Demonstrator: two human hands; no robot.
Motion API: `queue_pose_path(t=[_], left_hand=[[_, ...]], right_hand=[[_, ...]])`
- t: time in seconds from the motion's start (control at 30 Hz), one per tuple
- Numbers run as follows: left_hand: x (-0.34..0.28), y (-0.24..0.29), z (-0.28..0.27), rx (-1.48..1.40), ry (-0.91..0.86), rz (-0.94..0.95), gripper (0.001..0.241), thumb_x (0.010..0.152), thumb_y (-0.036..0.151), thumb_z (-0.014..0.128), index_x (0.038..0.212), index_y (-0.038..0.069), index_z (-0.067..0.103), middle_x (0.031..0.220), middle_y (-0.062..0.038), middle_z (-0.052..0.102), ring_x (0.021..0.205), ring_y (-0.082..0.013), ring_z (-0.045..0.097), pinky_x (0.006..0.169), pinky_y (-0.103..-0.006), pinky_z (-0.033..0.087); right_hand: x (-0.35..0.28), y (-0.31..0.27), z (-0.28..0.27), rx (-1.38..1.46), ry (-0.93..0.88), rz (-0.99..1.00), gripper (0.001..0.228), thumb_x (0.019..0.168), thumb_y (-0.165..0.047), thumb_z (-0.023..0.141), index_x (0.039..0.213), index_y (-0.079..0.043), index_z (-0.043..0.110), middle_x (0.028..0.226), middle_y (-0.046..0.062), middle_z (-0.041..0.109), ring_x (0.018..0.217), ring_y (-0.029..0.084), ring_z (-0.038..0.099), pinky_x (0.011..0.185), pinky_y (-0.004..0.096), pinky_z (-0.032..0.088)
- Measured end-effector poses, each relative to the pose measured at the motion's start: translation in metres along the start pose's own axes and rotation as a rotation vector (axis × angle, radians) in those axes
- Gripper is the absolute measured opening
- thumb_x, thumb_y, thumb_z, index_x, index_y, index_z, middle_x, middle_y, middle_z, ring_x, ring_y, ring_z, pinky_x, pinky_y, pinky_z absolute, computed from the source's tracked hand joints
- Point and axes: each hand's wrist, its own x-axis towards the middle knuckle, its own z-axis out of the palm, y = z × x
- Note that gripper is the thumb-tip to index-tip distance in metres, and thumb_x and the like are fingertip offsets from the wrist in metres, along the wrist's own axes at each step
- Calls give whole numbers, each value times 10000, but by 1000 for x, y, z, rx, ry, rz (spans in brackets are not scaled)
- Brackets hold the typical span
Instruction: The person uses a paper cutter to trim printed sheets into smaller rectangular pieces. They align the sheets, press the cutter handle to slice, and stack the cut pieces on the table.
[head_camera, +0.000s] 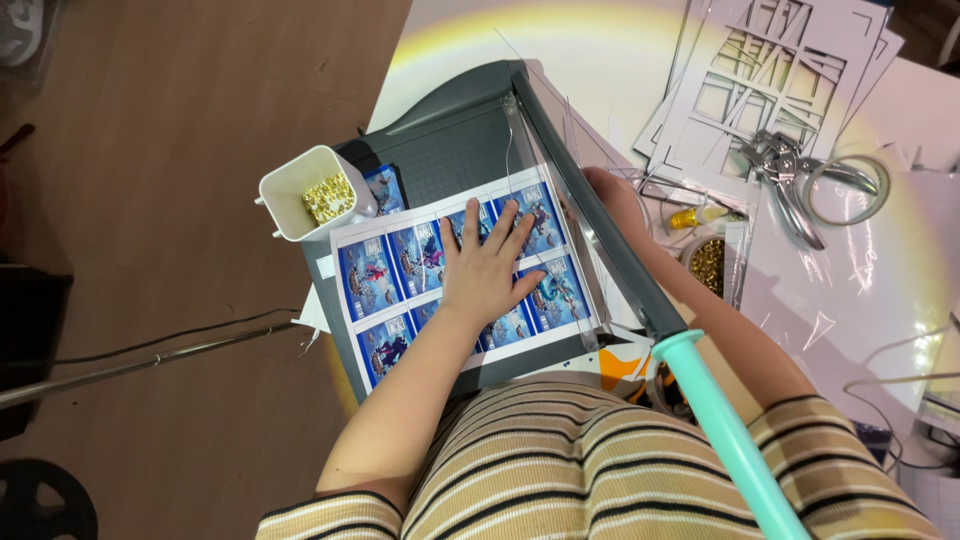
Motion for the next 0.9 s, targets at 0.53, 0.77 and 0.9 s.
queue_pose_path(t=[0.53, 0.77, 0.9], left_hand=[[0, -1, 4, 6, 29, 3, 769, 947, 713, 423, 1601, 324, 310, 1691, 34, 238, 1529, -469, 137, 1151, -748, 57], [1, 1, -1, -8, -26, 2, 772, 957, 695, 404, 1618, 317, 272, 1699, 80, 205, 1532, -483, 100, 1156, -749, 31], [1, 1, -4, -16, -68, -11, 796, 948, 697, 400, 1628, 316, 240, 1701, 96, 202, 1536, -483, 89, 1164, -751, 12]], right_hand=[[41, 9, 22, 708, -38, 69, 172, 961, -100, 691, 1112, -19, 679, 806, 120, 697, 612, 202, 704, 561, 322, 625], [35, 3, 13, 579, -14, 5, 145, 982, -115, 666, 1100, -37, 699, 827, 109, 705, 675, 180, 681, 610, 307, 584], [12, 6, -6, 20, 60, 52, 316, 952, -288, 676, 1241, -165, 705, 1069, 80, 745, 1044, 281, 701, 913, 419, 534]])
